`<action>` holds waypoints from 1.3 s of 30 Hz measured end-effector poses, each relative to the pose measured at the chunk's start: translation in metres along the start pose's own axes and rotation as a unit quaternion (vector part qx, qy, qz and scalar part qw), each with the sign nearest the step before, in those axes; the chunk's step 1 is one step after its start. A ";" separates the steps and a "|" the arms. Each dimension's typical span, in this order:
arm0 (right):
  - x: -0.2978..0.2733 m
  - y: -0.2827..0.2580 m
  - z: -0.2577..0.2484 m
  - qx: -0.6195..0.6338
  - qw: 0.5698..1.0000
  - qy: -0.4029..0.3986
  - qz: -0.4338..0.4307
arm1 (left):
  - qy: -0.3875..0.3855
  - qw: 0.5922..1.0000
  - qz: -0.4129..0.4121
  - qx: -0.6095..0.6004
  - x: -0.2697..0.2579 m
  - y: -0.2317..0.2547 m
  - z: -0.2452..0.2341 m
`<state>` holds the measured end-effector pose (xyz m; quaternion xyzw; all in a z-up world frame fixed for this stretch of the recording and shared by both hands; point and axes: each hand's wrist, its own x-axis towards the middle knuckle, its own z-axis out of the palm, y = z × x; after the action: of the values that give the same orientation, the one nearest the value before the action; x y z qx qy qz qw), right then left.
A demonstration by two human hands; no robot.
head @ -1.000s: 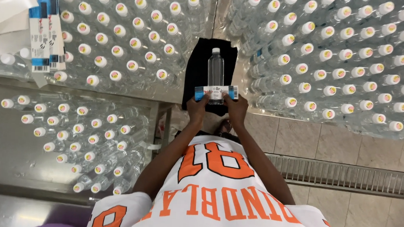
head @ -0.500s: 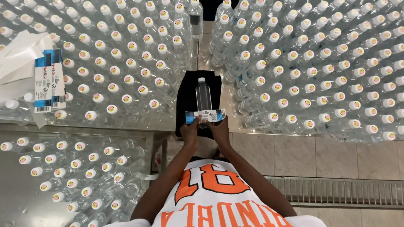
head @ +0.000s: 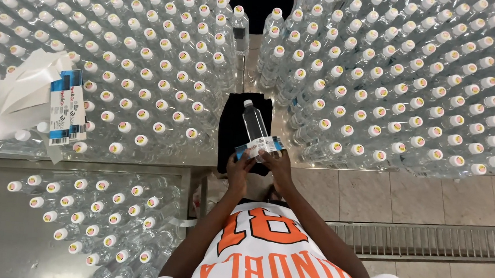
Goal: Manually applying labels to plastic water bottles in a production environment
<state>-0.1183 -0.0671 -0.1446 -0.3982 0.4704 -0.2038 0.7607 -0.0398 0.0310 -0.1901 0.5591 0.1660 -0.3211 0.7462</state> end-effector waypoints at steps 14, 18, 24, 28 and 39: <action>-0.048 -0.082 -0.031 -0.083 0.976 -0.149 -0.134 | -0.167 0.981 0.041 -0.085 0.000 0.107 0.074; -0.057 -0.084 -0.026 -0.146 0.971 -0.054 -0.180 | -0.085 0.992 0.039 -0.081 0.002 0.100 0.090; -0.058 -0.058 -0.022 -0.431 0.703 -0.034 -0.564 | -0.048 0.987 0.141 -0.066 -0.047 0.118 0.109; -0.053 -0.068 -0.012 -0.513 0.657 -0.067 -0.549 | -0.042 0.983 0.153 -0.087 -0.068 0.126 0.117; -0.039 -0.098 -0.015 -0.493 0.763 -0.156 -0.388 | -0.084 0.983 0.148 -0.072 -0.075 0.117 0.101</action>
<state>-0.1441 -0.1056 -0.0484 -0.8932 0.1866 -0.1565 0.3780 -0.0285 -0.0224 -0.0267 0.4937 0.0408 -0.2397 0.8350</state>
